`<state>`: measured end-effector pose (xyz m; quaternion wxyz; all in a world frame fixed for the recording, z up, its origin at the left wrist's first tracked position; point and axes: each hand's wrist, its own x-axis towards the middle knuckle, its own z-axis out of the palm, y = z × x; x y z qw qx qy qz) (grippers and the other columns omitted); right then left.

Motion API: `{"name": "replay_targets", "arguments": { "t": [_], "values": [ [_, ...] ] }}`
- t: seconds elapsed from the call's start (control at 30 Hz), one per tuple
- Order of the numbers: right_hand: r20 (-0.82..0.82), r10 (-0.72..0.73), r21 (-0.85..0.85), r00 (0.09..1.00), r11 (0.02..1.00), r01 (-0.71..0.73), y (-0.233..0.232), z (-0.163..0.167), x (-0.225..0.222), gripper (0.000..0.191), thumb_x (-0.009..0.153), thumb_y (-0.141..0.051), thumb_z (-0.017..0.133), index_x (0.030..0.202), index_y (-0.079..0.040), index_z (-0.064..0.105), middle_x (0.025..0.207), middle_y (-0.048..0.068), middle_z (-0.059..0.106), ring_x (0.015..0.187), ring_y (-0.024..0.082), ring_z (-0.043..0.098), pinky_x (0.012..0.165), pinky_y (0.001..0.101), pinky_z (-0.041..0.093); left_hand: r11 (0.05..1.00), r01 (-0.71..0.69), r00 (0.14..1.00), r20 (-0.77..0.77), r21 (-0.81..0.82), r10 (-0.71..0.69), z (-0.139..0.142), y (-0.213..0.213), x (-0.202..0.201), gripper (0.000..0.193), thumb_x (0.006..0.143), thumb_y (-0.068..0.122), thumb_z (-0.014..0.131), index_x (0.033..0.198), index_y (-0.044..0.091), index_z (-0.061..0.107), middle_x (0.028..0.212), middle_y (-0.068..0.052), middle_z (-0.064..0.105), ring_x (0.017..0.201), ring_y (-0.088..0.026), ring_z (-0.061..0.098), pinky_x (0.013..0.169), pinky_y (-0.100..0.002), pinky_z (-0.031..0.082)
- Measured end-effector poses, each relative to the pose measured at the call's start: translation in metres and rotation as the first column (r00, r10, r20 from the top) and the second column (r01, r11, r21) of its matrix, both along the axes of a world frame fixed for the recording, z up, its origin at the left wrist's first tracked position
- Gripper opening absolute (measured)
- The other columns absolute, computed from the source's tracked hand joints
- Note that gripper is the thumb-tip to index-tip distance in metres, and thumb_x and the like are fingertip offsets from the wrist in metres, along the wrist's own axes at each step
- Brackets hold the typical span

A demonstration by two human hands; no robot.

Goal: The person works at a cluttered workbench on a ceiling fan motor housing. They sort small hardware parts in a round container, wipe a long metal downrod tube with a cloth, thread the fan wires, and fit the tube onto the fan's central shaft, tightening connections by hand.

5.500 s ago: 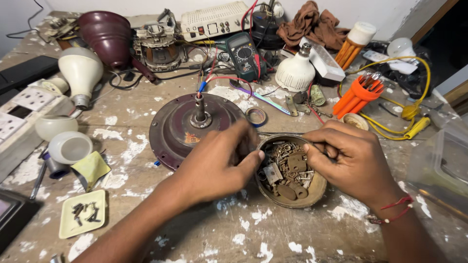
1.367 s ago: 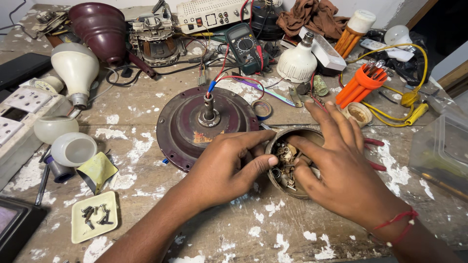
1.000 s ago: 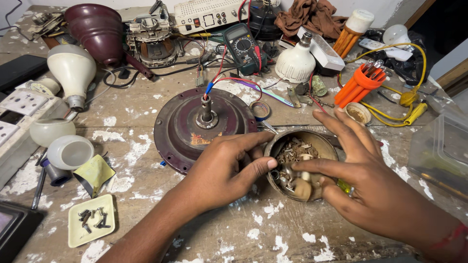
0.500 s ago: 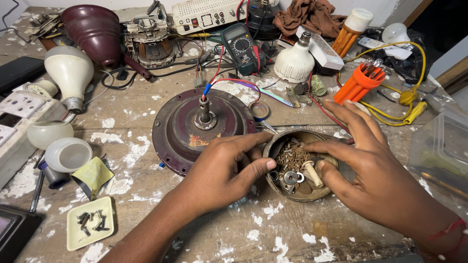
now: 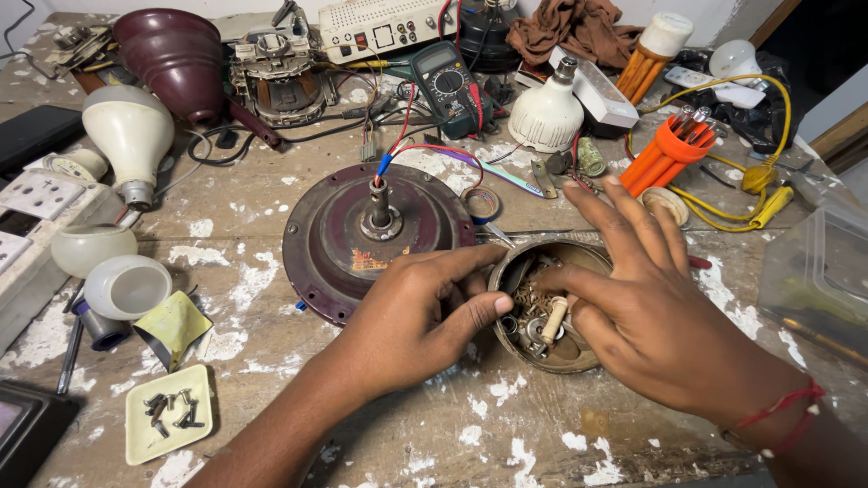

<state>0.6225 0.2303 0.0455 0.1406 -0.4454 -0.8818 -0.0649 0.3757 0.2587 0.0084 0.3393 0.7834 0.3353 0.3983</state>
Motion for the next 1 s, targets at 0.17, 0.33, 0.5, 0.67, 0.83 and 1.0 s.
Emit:
{"name": "replay_targets", "arguments": {
  "t": [0.17, 0.33, 0.5, 0.67, 0.83, 1.0],
  "values": [
    [-0.067, 0.078, 0.048, 0.995, 0.996, -0.075, 0.000, 0.002, -0.010, 0.034, 0.081, -0.013, 0.061, 0.113, -0.020, 0.071, 0.161, 0.020, 0.030, 0.152, 0.047, 0.019, 0.119, 0.0658, 0.010, 0.999, 0.006, 1.000, 0.000, -0.034, -0.006, 0.001, 0.000, 0.001, 0.049, 0.088, 0.027, 0.075, 0.127, -0.001, 0.066, 0.084, -0.013, 0.075, 0.067, -0.019, 0.073, 0.064, -0.033, 0.057],
    [0.030, 0.078, 0.050, 0.997, 0.996, -0.080, 0.006, -0.002, -0.019, 0.042, 0.073, -0.009, 0.064, 0.112, -0.017, 0.074, 0.159, 0.022, 0.029, 0.148, 0.047, 0.020, 0.115, 0.0689, 0.007, 1.000, -0.007, 1.000, -0.004, -0.006, 0.007, 0.001, -0.001, 0.000, 0.046, 0.089, 0.026, 0.073, 0.126, -0.001, 0.067, 0.088, -0.017, 0.075, 0.072, -0.024, 0.075, 0.068, -0.035, 0.057],
    [0.034, 0.088, 0.120, 0.996, 0.989, -0.091, 0.004, 0.009, -0.002, 0.035, 0.071, -0.006, 0.058, 0.098, -0.023, 0.072, 0.165, 0.020, 0.031, 0.154, 0.046, 0.020, 0.123, 0.0654, 0.011, 0.999, 0.003, 1.000, -0.006, 0.039, -0.003, 0.001, 0.000, -0.003, 0.045, 0.090, 0.025, 0.072, 0.125, -0.003, 0.066, 0.093, -0.020, 0.075, 0.081, -0.029, 0.076, 0.074, -0.038, 0.057],
    [-0.031, -0.001, 0.059, 1.000, 0.998, 0.002, -0.003, 0.011, 0.010, 0.032, 0.073, -0.005, 0.060, 0.099, -0.018, 0.074, 0.158, 0.018, 0.037, 0.152, 0.045, 0.022, 0.120, 0.0639, 0.014, 1.000, 0.005, 0.999, -0.038, 0.001, -0.005, 0.002, -0.001, -0.002, 0.045, 0.090, 0.025, 0.072, 0.126, -0.001, 0.066, 0.090, -0.018, 0.075, 0.077, -0.027, 0.075, 0.072, -0.038, 0.057],
    [-0.088, 0.056, 0.057, 0.995, 0.997, -0.051, -0.001, 0.009, 0.006, 0.036, 0.076, -0.008, 0.060, 0.109, -0.015, 0.074, 0.158, 0.018, 0.035, 0.151, 0.046, 0.022, 0.119, 0.0645, 0.014, 0.999, 0.010, 0.999, -0.038, -0.039, -0.012, 0.004, -0.003, 0.002, 0.046, 0.090, 0.025, 0.071, 0.129, 0.001, 0.065, 0.090, -0.016, 0.075, 0.076, -0.024, 0.075, 0.072, -0.037, 0.057],
    [-0.010, 0.031, 0.085, 0.999, 0.996, -0.030, 0.003, -0.001, -0.012, 0.033, 0.075, -0.012, 0.066, 0.107, -0.016, 0.075, 0.158, 0.017, 0.033, 0.148, 0.045, 0.021, 0.117, 0.0694, 0.006, 0.999, 0.020, 0.999, -0.025, -0.048, -0.021, 0.003, -0.004, 0.003, 0.047, 0.089, 0.025, 0.072, 0.129, 0.001, 0.065, 0.090, -0.015, 0.075, 0.077, -0.024, 0.074, 0.073, -0.037, 0.057]
  ]
}}
